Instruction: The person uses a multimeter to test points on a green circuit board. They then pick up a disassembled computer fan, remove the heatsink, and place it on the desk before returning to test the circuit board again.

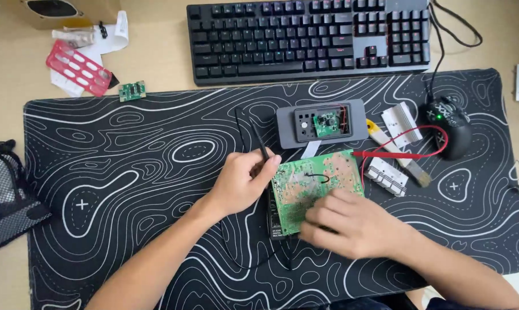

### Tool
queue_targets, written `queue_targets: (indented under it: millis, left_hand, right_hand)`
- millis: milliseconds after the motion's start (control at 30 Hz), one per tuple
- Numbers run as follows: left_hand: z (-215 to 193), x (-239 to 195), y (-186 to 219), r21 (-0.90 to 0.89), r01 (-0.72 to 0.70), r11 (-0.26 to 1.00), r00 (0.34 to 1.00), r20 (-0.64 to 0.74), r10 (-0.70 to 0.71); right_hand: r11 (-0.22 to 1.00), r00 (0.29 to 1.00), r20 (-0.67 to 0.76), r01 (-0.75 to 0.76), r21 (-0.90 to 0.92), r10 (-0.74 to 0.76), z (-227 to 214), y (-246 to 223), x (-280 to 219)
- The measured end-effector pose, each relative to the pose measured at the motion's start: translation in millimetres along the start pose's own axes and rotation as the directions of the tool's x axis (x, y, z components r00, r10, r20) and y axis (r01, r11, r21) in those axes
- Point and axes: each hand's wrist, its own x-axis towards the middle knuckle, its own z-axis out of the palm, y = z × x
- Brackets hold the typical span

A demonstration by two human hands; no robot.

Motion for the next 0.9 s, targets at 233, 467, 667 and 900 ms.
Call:
queue_targets:
  millis: [233, 467, 667, 900]
  left_hand:
    - [1, -1, -1, 0.012, -0.014, 1.0, 1.0, -0.008, 0.015]
    - [2, 0, -3, 0.019, -0.025, 1.0, 1.0, -0.013, 0.025]
    - [12, 0, -22, -0.006, -0.138, 0.99, 0.99, 0.001, 0.138]
    - [5, -9, -16, 0.052, -0.168, 0.984, 0.985, -0.039, 0.17]
  right_hand:
    - [0.992, 0.979, 0.205, 0.022, -0.123, 0.004, 5, -38, -8]
    - [0.974, 0.92, 0.373, -0.037, -0.225, 0.121, 11, -44, -19]
    - [0.99, 0.867, 0.479, -0.115, -0.079, 0.139, 11, -45, -21]
    - [0.91, 0.728, 0.594, -0.413, -0.018, 0.342, -24, -49, -69]
